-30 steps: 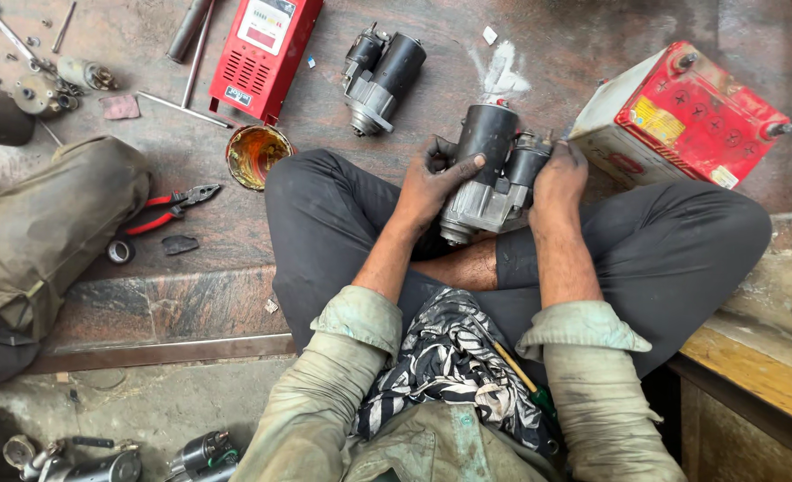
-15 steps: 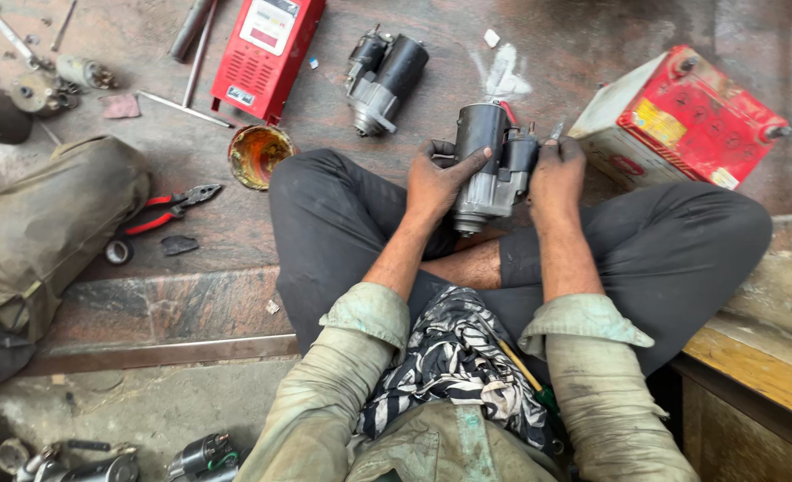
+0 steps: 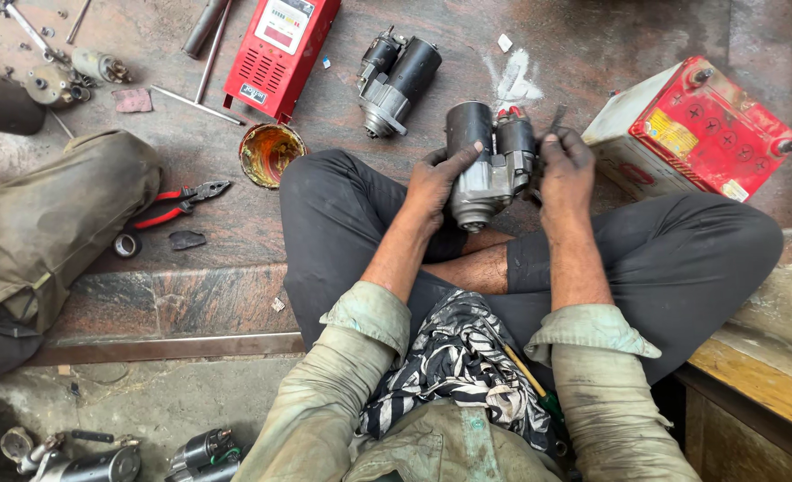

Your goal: The person sits cross-legged on the workshop floor repairing a starter motor held in their lap. They manipulate the solenoid and drive-end housing by hand, work at the front gear assembly, and use pliers at one point while handling the component and small parts.

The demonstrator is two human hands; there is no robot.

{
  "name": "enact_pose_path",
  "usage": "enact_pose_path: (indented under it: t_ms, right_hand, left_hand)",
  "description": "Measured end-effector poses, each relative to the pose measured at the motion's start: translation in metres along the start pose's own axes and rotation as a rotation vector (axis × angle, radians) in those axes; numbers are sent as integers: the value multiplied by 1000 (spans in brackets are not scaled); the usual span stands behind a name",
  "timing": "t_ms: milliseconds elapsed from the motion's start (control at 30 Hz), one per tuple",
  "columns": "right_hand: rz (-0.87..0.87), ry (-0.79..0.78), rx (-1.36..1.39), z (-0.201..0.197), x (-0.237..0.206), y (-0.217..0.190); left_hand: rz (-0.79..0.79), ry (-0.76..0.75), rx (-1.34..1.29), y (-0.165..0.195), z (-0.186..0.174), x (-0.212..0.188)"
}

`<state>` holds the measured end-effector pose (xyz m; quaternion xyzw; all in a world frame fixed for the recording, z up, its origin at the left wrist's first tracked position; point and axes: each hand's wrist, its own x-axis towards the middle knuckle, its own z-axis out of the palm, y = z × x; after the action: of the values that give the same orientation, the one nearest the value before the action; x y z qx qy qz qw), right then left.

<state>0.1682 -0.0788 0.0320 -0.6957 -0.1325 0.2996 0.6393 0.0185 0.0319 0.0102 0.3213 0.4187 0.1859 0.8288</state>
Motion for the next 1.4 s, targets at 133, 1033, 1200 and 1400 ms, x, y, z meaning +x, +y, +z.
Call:
enact_pose_path:
  t_ms: [133,1033,1200,1400]
  right_hand:
    - [-228,-75,-177,4,6,6]
    - [-243,-661,-498,50,50,-22]
    - [-444,-420,-637,48,52,-12]
    - [-433,111,-481,3,39,-27]
  left_hand:
    - [61,159,104,-28,15,-9]
    - [11,221,1370,5,-3,-59]
    - [603,110,1616,27,20,-33]
    - [658,-43,1834,17,16,-4]
